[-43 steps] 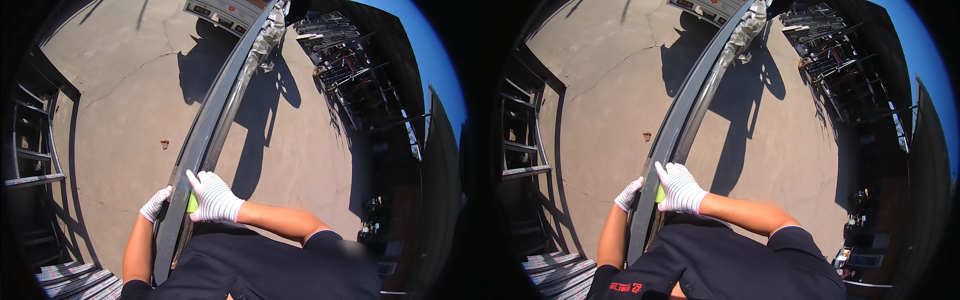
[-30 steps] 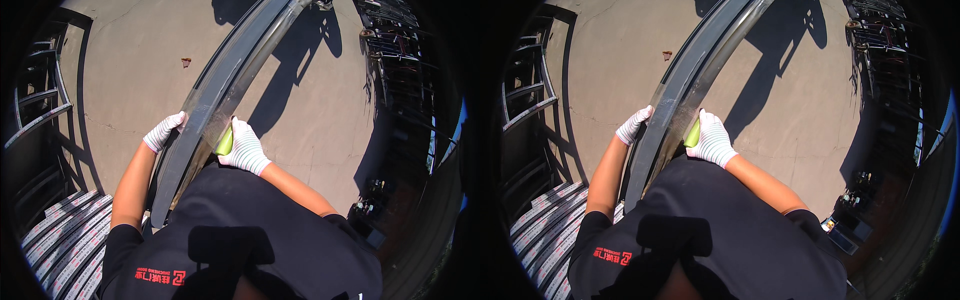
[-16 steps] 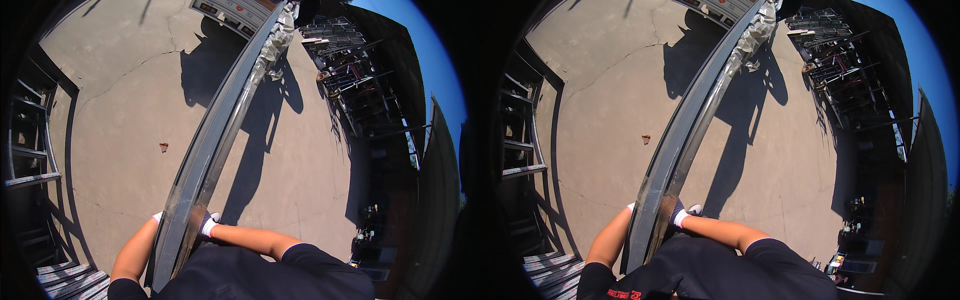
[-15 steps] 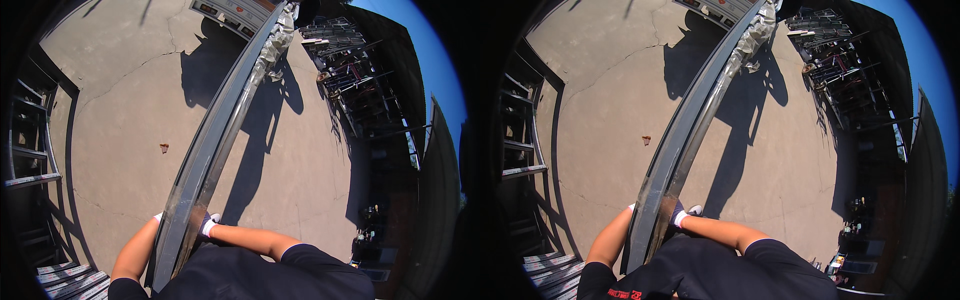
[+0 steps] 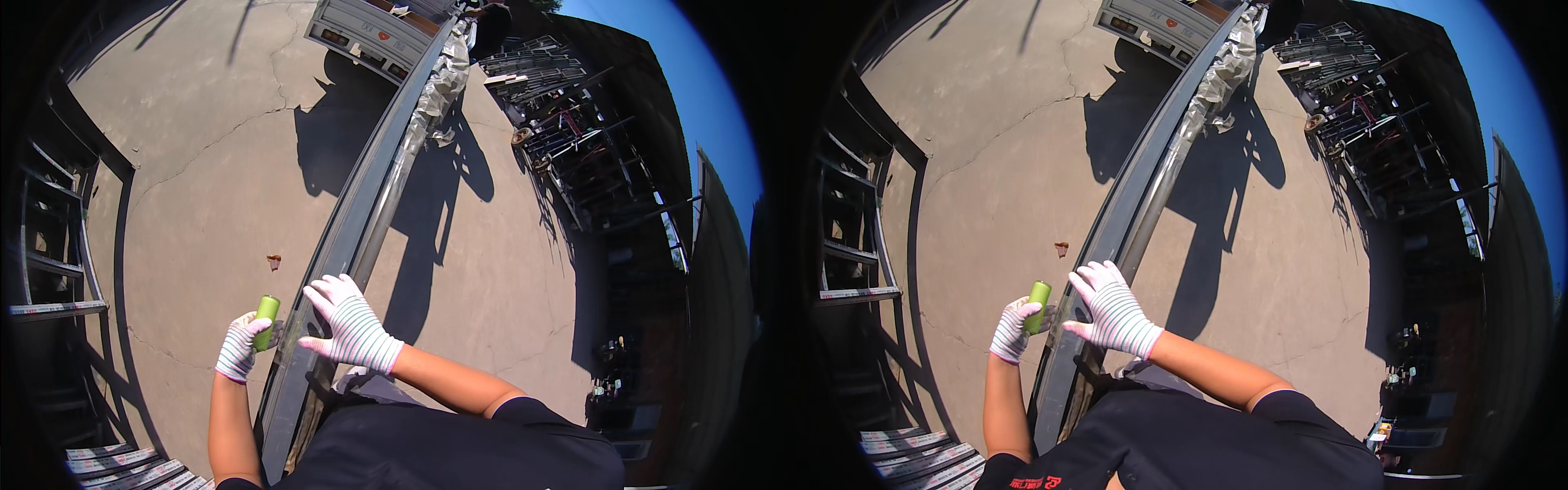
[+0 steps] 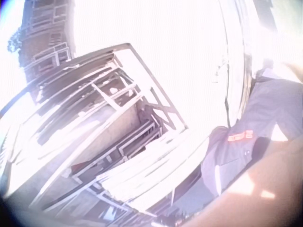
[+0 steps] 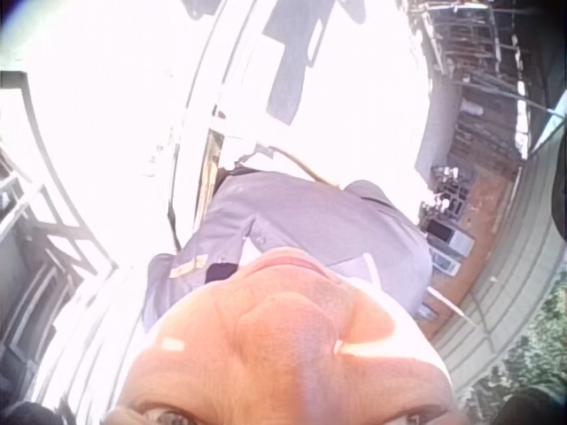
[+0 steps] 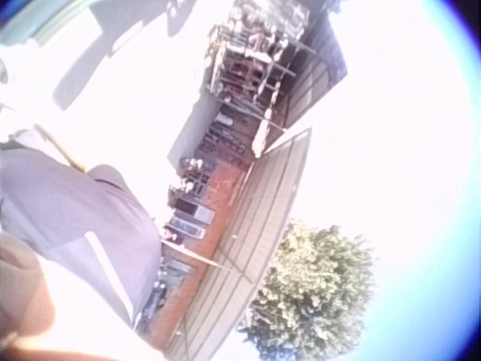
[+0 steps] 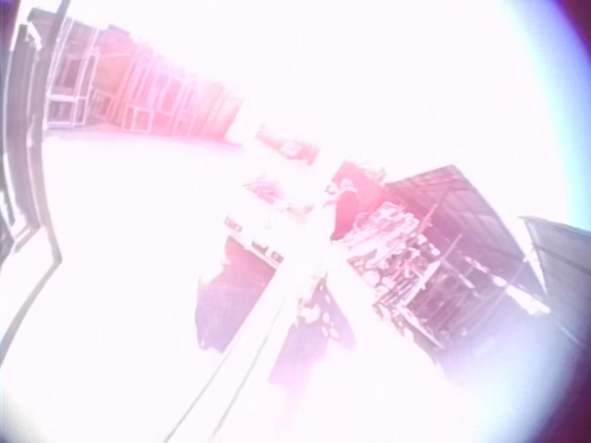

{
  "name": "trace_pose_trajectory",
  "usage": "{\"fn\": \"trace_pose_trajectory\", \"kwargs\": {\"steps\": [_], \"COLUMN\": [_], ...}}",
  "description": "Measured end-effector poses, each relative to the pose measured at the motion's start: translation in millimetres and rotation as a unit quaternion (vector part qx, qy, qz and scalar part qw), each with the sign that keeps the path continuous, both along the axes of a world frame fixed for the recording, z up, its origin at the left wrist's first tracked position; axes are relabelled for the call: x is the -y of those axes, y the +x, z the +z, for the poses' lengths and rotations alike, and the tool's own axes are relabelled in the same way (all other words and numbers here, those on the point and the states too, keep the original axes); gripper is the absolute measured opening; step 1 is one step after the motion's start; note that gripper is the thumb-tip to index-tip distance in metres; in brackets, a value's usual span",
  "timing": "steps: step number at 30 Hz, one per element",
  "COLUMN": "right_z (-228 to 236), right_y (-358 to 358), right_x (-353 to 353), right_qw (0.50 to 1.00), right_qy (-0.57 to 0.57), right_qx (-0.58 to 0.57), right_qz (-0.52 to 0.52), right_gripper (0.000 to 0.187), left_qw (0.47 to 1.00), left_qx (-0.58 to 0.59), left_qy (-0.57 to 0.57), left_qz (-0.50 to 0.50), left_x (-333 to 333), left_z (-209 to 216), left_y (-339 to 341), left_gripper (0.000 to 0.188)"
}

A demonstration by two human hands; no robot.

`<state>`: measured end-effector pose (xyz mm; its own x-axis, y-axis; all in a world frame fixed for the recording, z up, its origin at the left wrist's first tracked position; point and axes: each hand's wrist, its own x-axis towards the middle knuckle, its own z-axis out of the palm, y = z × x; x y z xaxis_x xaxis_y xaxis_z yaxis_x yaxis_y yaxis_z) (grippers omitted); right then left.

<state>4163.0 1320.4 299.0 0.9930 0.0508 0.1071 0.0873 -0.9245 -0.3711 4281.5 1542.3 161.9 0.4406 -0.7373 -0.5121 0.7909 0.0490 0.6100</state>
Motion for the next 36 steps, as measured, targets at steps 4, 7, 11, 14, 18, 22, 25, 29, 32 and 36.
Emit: {"fn": "trace_pose_trajectory", "kwargs": {"steps": [4, 7, 11, 14, 18, 22, 25, 29, 32, 36], "right_z": [-22, -37, -34, -16, 2, -4, -48, -117, -172, -202], "right_y": [44, 50, 51, 43, -32, -108, -113, -105, -84, -67], "right_x": [-60, -73, -68, -57, -28, -3, 5, -4, -26, -28], "right_qw": [0.993, 0.999, 0.992, 0.979, 0.978, 0.962, 0.957, 0.927, 0.956, 0.956], "right_qy": [0.028, 0.023, 0.101, 0.194, 0.184, 0.176, 0.148, 0.175, 0.033, -0.045], "right_qx": [-0.116, -0.048, -0.068, -0.029, -0.058, -0.167, -0.208, -0.293, -0.288, -0.289], "right_qz": [0.021, -0.009, -0.016, -0.048, -0.072, -0.127, -0.134, -0.153, -0.041, 0.016], "right_gripper": [0.115, 0.109, 0.102, 0.101, 0.111, 0.118, 0.119, 0.104, 0.068, 0.050], "left_qw": [0.998, 0.998, 0.994, 1.000, 0.993, 0.994, 0.985, 0.970, 0.968, 0.971], "left_qx": [-0.022, -0.010, -0.062, 0.004, 0.023, -0.040, -0.030, -0.134, -0.123, -0.061], "left_qy": [-0.015, 0.009, 0.016, 0.018, 0.042, 0.050, 0.120, 0.151, 0.151, 0.148], "left_qz": [0.051, 0.065, 0.088, 0.002, -0.103, -0.084, -0.120, -0.139, -0.159, -0.177], "left_x": [-1, -3, 1, 10, 6, -1, 26, 53, 50, 48], "left_z": [13, 13, 28, 50, 47, -13, -80, -156, -181, -172], "left_y": [-1, 0, -3, 5, 22, 39, 16, -37, -64, -53], "left_gripper": [0.047, 0.043, 0.046, 0.057, 0.075, 0.057, 0.047, 0.039, 0.039, 0.039]}}
